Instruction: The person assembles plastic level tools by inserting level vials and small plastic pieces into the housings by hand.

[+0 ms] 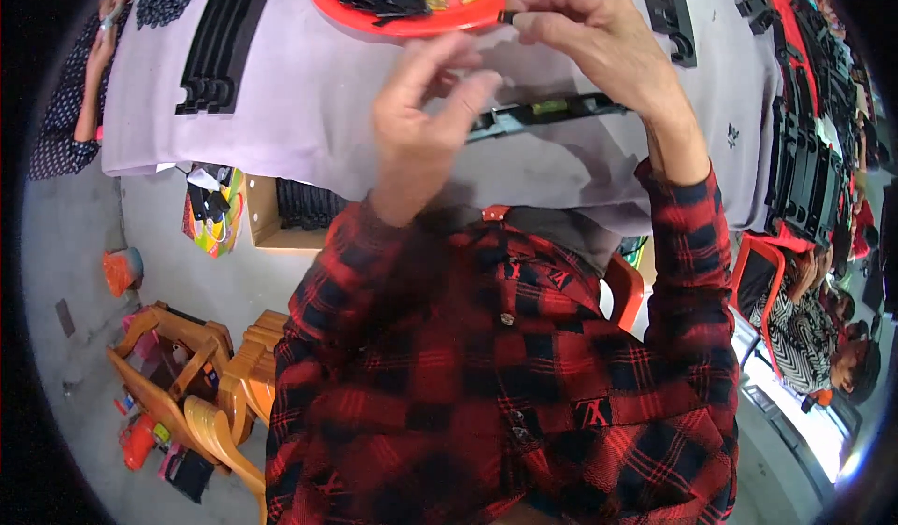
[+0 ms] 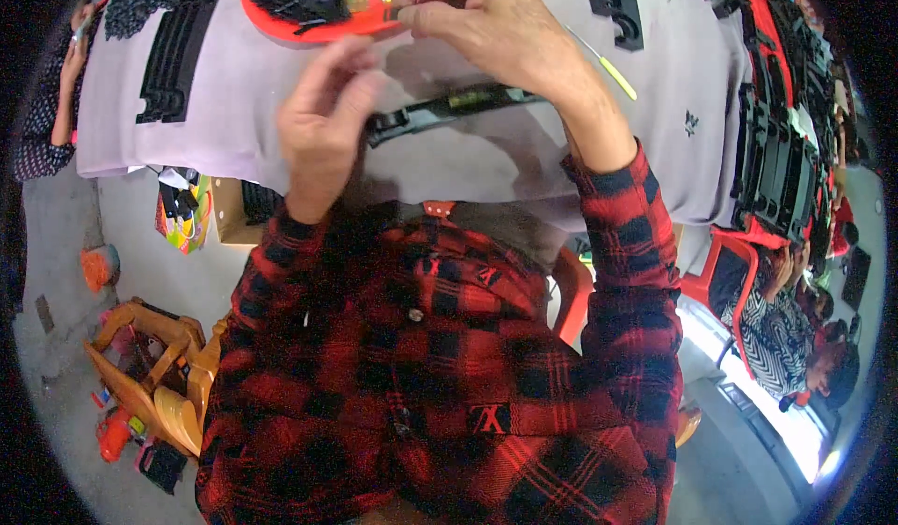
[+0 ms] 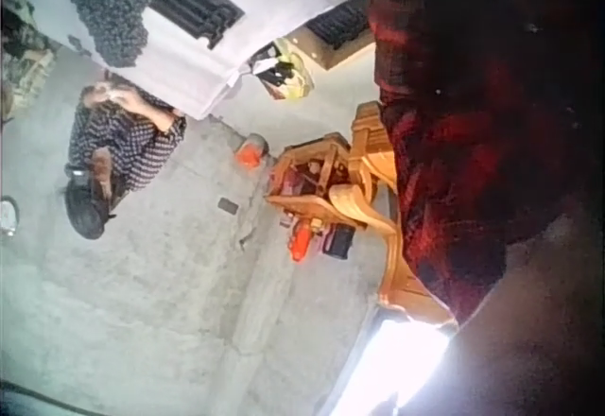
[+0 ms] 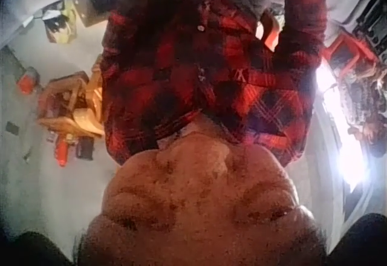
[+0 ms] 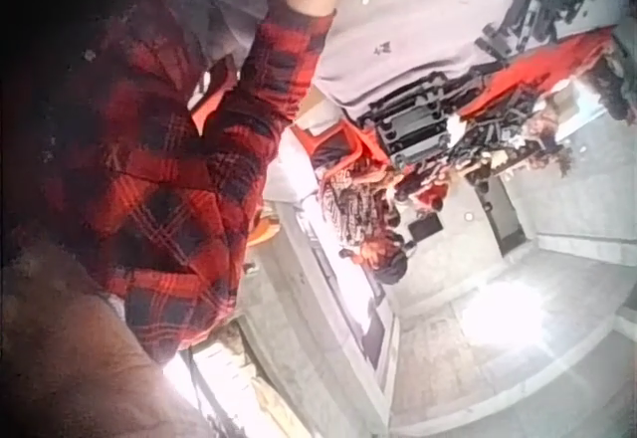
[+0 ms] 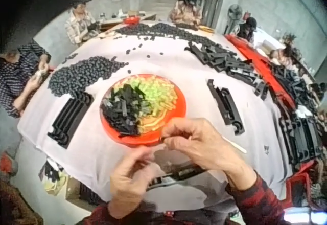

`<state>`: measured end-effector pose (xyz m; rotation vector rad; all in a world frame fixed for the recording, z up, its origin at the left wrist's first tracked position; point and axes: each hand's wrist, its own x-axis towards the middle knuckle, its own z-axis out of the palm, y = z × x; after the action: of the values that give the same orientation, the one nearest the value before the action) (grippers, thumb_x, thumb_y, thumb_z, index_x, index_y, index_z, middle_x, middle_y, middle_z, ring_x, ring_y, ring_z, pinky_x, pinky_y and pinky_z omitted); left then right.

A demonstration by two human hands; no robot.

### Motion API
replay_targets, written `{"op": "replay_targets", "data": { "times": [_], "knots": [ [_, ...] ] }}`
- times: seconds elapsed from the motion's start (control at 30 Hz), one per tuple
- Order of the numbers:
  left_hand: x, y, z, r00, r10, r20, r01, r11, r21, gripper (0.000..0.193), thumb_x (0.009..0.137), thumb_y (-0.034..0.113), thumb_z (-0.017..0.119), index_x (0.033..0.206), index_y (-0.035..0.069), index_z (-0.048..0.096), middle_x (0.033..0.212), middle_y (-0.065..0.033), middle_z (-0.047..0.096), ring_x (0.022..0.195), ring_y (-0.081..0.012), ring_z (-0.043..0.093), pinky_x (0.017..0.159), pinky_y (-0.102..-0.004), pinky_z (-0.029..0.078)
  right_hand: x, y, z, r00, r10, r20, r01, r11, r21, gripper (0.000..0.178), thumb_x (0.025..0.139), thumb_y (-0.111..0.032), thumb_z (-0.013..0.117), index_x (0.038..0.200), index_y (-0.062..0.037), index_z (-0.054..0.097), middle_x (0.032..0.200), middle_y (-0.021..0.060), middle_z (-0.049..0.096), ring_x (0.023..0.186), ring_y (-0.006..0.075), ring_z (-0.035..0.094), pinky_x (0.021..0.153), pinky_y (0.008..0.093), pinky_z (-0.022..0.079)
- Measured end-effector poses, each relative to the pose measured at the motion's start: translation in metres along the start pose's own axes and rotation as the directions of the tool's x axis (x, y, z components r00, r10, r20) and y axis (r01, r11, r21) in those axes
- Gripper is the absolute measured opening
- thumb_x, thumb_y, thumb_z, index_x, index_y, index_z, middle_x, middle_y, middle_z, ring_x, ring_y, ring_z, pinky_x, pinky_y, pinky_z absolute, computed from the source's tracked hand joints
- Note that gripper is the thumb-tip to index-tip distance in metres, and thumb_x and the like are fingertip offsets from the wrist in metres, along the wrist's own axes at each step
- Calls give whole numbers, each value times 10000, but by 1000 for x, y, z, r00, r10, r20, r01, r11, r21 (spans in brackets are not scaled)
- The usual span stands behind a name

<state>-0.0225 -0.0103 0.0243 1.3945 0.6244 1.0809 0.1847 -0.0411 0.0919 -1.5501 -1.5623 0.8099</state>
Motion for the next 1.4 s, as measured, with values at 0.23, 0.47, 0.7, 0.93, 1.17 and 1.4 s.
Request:
{"op": "replay_targets", "data": {
  "times": [0.23,0.47,0.7,0.93,1.17,1.4],
  "knots": [
    [-7,19,16,993,-87,75,91,995,-51,324,903,23,733,1211,-41,657,994,-87,710,869,-101,662,781,-239,554,-60,-3,31,994,65,-91,-46,979,200,188,937,-77,596,1095,-5,669,800,48,650,765,81,591,708,277,510],
    [-16,34,17,990,-109,87,103,992,74,258,872,-30,746,1125,-33,694,879,-46,708,795,-71,649,735,-218,550,-79,-14,35,991,76,-108,-69,995,67,230,954,19,592,1179,9,639,990,26,669,924,84,638,831,238,528],
    [-21,23,12,988,-29,155,6,989,148,140,878,-21,744,1014,-10,709,850,-12,665,733,-66,612,669,-201,498,-107,-3,35,896,299,-329,-178,920,350,121,912,-75,709,1015,-15,686,818,5,690,706,56,591,641,226,492],
    [-35,18,21,982,41,184,-67,989,134,94,872,-29,735,956,8,714,794,-31,627,687,-88,588,619,-227,473,-123,-8,48,857,472,-209,-285,770,571,89,948,-119,714,963,-31,707,759,-28,657,650,24,557,574,188,450],
    [-34,32,20,960,-50,276,-8,979,204,102,868,-19,735,961,17,716,786,-46,625,671,-103,590,613,-238,474,-126,-9,52,834,496,-240,-267,745,612,104,947,-137,716,932,-36,695,745,-46,628,639,18,526,567,189,416],
    [-23,27,15,955,121,271,-227,886,404,192,838,63,764,1024,48,720,823,-86,646,671,-198,617,633,-289,497,-123,3,42,789,508,-346,-236,770,593,63,938,-87,666,915,-34,693,732,-57,607,612,18,494,552,195,390]
  ]
}}
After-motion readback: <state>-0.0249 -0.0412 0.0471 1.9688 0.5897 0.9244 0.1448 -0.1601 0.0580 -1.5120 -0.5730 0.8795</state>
